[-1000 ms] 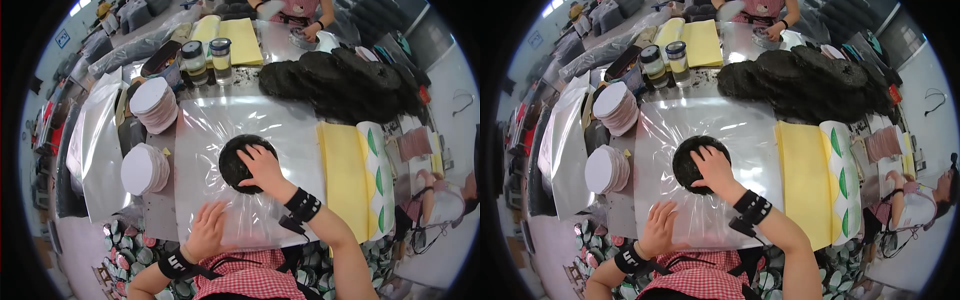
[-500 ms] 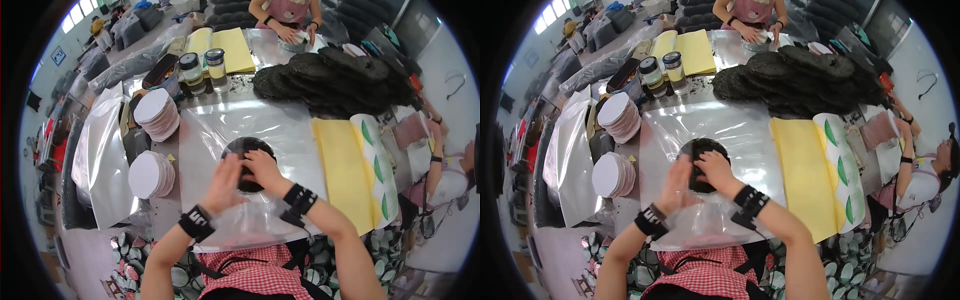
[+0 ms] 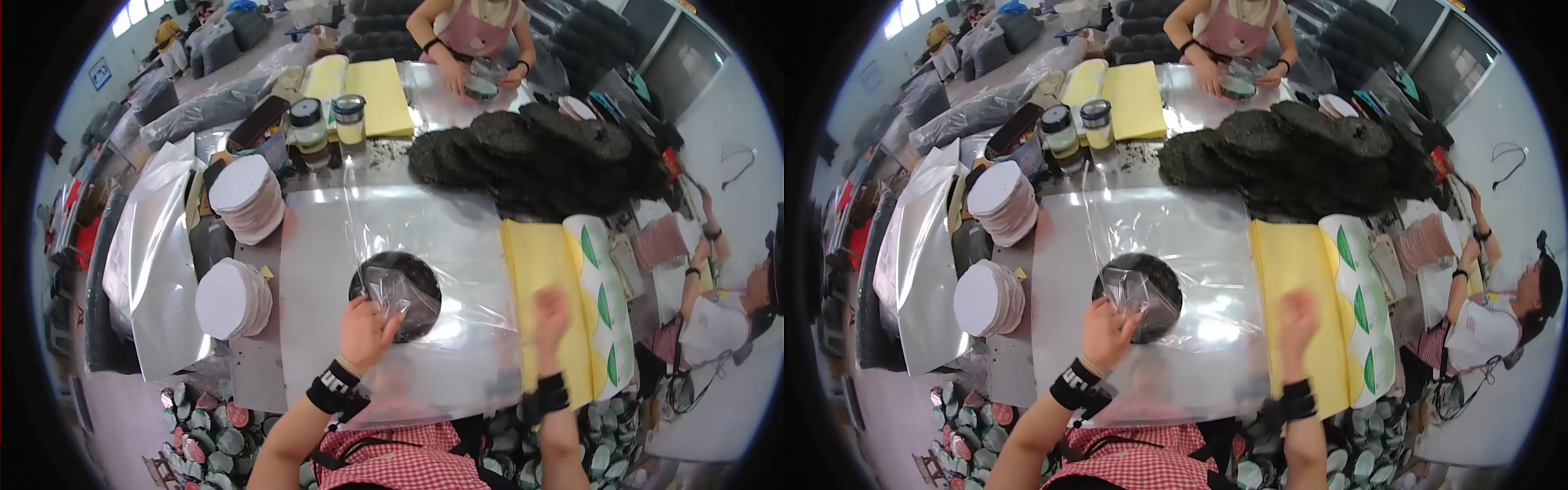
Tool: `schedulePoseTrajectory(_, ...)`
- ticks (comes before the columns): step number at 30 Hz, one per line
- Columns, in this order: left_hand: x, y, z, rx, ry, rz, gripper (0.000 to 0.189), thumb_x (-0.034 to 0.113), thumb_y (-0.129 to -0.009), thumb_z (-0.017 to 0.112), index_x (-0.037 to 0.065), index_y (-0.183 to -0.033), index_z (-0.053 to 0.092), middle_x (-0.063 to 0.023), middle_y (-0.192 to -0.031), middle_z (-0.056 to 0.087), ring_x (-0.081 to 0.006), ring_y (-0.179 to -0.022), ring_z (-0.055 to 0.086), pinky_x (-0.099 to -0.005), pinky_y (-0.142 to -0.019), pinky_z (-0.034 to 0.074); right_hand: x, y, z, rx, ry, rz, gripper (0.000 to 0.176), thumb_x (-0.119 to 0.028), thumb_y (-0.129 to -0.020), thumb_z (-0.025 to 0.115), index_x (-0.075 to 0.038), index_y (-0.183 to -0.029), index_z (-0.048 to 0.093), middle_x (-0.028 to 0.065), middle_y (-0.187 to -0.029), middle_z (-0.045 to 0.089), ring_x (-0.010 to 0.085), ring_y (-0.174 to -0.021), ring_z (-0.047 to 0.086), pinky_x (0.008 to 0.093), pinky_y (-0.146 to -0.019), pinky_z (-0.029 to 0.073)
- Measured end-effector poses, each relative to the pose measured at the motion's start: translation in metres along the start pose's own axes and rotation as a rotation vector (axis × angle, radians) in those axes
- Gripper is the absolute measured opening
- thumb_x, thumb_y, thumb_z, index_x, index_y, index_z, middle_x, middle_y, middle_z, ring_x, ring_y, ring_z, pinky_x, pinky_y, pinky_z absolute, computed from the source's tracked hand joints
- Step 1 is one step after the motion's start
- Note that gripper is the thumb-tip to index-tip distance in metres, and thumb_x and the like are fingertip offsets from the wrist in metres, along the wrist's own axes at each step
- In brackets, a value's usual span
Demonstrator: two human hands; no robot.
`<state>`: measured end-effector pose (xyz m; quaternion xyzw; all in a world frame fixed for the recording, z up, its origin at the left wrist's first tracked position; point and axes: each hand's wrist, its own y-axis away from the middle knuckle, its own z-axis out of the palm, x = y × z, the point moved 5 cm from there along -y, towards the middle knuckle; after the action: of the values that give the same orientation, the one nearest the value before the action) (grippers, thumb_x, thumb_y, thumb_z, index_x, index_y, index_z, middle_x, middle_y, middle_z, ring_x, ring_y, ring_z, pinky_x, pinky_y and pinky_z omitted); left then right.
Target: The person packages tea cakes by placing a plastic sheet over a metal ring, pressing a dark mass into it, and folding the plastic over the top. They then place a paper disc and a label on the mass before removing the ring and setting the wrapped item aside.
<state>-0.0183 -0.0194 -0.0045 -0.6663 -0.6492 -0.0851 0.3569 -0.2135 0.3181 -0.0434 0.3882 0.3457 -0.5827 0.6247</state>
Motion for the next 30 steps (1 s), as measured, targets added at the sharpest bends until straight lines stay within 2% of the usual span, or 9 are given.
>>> schedulePoseTrajectory(1,0.002,-0.003,0.003,0.036,-0.085,-0.117,0.044,0.039,-0.078,0.077,0.002,-0.099,0.063,-0.0169,-0.101,0.065,-0.0355,-0.098,0.062,-0.0467,-0.098,0.042,0.034,0.051,0.043,-0.217,-0.429,0.414,0.048,-0.009,-0.089,0.072,0.001,-0.13,0.05,0.011,-0.11,0.065,0.0172,-0.102,0.064,0.0309,-0.089,0.053)
schedulePoseTrajectory(5,0.014,-0.017,-0.006,0.1,-0.16,-0.352,0.051,0.019,-0.072,0.083,0.002,-0.112,0.058,-0.0148,-0.105,0.058,-0.0348,-0.099,0.057,-0.0424,-0.092,0.044,0.105,0.072,0.14,-0.54,1.058,-0.45,0.105,-0.015,-0.069,0.091,0.004,-0.15,0.027,0.0212,-0.143,0.047,0.0271,-0.123,0.056,0.0411,-0.112,0.039)
schedulePoseTrajectory(7,0.014,-0.013,-0.003,0.008,-0.156,-0.357,0.068,0.013,-0.069,0.083,0.001,-0.128,0.051,-0.017,-0.117,0.053,-0.0352,-0.105,0.054,-0.0432,-0.094,0.043,0.057,0.046,0.207,-0.323,0.477,-0.353,0.102,-0.031,-0.076,0.085,0.0,-0.153,0.026,0.0182,-0.152,0.041,0.0333,-0.135,0.047,0.0466,-0.113,0.036)
schedulePoseTrajectory(11,-0.021,-0.003,-0.015,0.166,0.01,-0.114,0.077,0.014,-0.074,0.078,0.002,-0.141,0.041,-0.0216,-0.145,0.043,-0.0351,-0.131,0.044,-0.0453,-0.11,0.035,0.03,0.104,0.258,-0.688,0.789,-0.894,0.057,-0.029,-0.082,0.078,0.0,-0.128,0.06,0.0183,-0.124,0.064,0.0386,-0.116,0.06,0.0441,-0.098,0.048)
schedulePoseTrajectory(14,-0.072,-0.001,-0.027,0.488,0.631,-0.417,0.085,0.012,-0.075,0.076,-0.004,-0.146,0.034,-0.0189,-0.149,0.04,-0.0315,-0.139,0.037,-0.0441,-0.116,0.03,0.056,0.103,0.25,-0.714,0.844,-0.802,0.053,-0.033,-0.081,0.078,-0.002,-0.12,0.062,0.0148,-0.117,0.067,0.0344,-0.11,0.063,0.0411,-0.095,0.049)
schedulePoseTrajectory(17,-0.023,-0.04,-0.023,0.111,0.682,-0.222,0.085,0.046,-0.084,0.068,0.0,-0.149,0.036,-0.0178,-0.146,0.048,-0.0326,-0.141,0.04,-0.0492,-0.122,0.017,0.067,0.105,0.253,-0.861,1.01,-0.7,0.039,-0.027,-0.084,0.075,-0.002,-0.112,0.064,0.0119,-0.107,0.068,0.034,-0.101,0.065,0.0402,-0.087,0.051)
schedulePoseTrajectory(23,-0.013,-0.024,-0.001,0.165,0.357,-0.175,0.086,0.029,-0.078,0.083,0.002,-0.145,0.037,-0.0156,-0.127,0.057,-0.0299,-0.109,0.063,-0.0475,-0.106,0.042,0.084,0.008,0.217,-0.017,0.333,-0.109,0.028,-0.024,-0.102,0.046,-0.001,-0.106,0.06,0.0141,-0.097,0.066,0.024,-0.087,0.059,0.0361,-0.08,0.048)
schedulePoseTrajectory(27,-0.028,-0.029,-0.008,0.334,1.088,-0.425,0.076,0.028,-0.077,0.084,0.0,-0.137,0.046,-0.0151,-0.123,0.055,-0.0259,-0.105,0.063,-0.0396,-0.092,0.051,0.061,0.055,0.272,-1.01,0.389,-0.516,0.064,-0.054,-0.1,0.042,0.004,-0.114,0.063,0.0184,-0.1,0.069,0.0299,-0.093,0.069,0.0388,-0.081,0.051)
schedulePoseTrajectory(30,-0.033,-0.022,-0.013,0.362,0.582,-0.231,0.047,0.026,-0.078,0.08,0.002,-0.114,0.06,-0.0115,-0.106,0.057,-0.0285,-0.093,0.062,-0.0368,-0.078,0.052,0.105,0.046,0.225,-0.923,-0.098,0.034,0.052,-0.043,-0.104,0.037,0.001,-0.095,0.064,0.0112,-0.074,0.065,0.0231,-0.069,0.065,0.0333,-0.069,0.052)
